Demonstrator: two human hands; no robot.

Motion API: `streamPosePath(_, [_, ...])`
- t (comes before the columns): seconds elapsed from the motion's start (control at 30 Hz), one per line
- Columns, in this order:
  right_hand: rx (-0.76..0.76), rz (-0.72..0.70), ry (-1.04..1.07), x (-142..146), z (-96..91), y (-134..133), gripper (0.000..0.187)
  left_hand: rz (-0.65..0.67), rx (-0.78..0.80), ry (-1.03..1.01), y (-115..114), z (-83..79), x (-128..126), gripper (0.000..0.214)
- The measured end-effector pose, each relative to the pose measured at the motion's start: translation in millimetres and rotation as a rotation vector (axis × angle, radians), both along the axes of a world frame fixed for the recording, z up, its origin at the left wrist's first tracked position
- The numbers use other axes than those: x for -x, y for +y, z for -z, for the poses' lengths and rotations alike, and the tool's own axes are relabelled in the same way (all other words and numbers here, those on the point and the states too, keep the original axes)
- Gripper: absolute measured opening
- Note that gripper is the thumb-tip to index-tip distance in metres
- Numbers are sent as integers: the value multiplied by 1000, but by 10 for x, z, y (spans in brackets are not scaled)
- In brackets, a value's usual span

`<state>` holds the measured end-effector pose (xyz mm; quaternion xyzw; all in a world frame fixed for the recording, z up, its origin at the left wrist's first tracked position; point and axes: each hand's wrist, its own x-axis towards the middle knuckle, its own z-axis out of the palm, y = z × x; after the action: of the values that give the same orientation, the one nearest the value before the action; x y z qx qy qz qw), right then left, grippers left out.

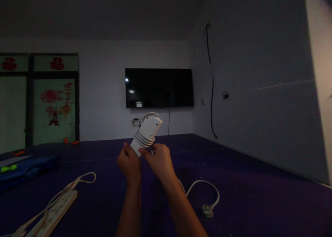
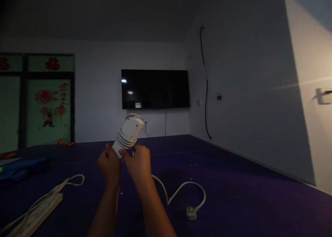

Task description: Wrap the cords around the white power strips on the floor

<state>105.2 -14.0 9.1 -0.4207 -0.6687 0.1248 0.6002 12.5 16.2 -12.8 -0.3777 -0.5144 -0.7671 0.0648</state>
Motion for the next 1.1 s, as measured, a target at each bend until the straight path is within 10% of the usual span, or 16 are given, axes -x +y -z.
streamPosePath(0.47, [30,-96,126,2,14,64,34,-143,-91,142,-22,-7,14,41])
streamPosePath(0.83, [115,-335,375,-248,-55,111,35,1016,189,-444,-94,-228,158,40])
streamPosePath(1.1, [158,-336,453,-283,-50,114,36,1498,460,-453,-125,-198,110,59])
